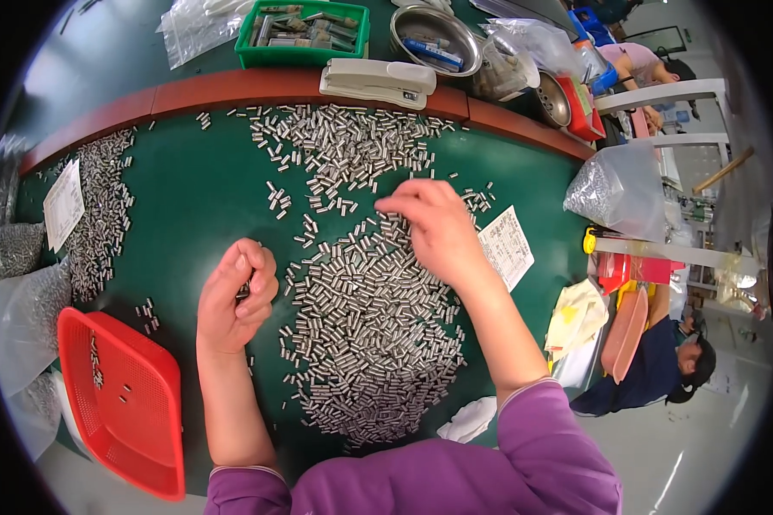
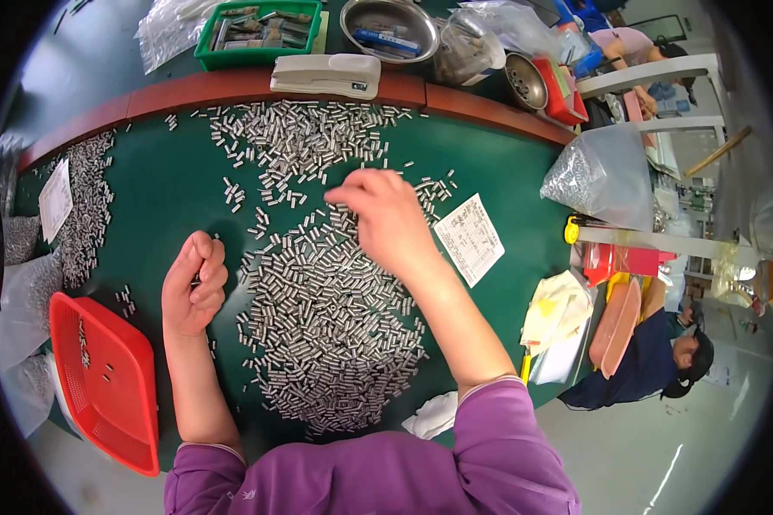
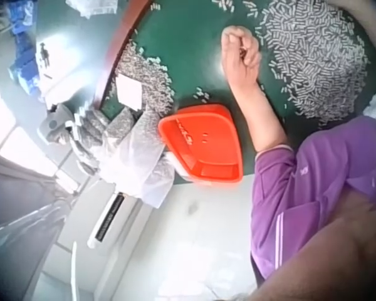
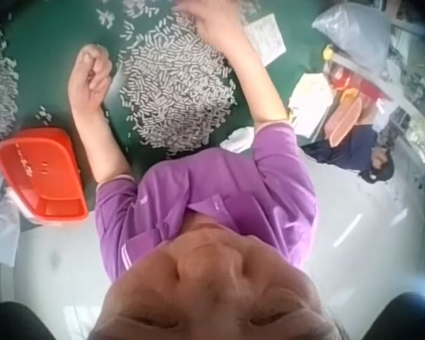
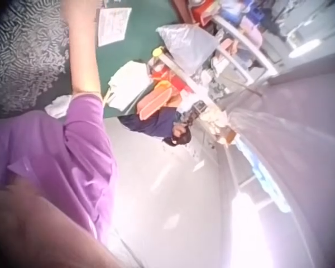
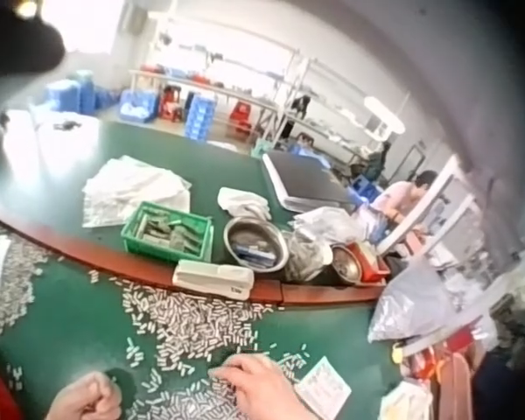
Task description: Inspecting and sorting small cylindrical metal components on a green workbench.
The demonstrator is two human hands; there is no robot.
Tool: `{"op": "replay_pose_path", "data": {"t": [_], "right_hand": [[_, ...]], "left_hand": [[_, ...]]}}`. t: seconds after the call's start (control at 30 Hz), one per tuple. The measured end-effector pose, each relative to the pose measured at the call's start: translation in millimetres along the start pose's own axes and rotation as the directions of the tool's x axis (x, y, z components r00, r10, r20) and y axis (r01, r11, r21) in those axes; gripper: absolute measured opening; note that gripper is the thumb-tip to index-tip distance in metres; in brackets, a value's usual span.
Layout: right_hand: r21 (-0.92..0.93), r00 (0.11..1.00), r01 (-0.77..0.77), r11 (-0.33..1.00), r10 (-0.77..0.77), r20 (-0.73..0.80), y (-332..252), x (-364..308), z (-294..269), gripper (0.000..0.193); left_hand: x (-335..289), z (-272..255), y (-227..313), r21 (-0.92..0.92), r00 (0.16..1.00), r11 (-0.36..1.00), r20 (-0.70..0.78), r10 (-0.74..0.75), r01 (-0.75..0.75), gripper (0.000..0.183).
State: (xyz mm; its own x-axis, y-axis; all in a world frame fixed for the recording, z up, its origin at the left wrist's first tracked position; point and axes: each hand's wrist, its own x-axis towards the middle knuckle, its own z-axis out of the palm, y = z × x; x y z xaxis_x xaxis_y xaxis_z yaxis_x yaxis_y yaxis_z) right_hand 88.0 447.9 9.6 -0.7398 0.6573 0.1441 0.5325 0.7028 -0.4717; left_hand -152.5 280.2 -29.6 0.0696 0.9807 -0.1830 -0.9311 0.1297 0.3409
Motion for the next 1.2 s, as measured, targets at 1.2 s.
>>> {"op": "replay_pose_path", "data": {"t": [1.2], "right_hand": [[-0.054,0.969,-0.046,0.998,0.031,-0.246,13.6,14.2,6.9,0.035]], "left_hand": [[1.2,4.1,1.9,0.017,1.0,1.0,-0.025,0.0,0.0,0.015]]}}
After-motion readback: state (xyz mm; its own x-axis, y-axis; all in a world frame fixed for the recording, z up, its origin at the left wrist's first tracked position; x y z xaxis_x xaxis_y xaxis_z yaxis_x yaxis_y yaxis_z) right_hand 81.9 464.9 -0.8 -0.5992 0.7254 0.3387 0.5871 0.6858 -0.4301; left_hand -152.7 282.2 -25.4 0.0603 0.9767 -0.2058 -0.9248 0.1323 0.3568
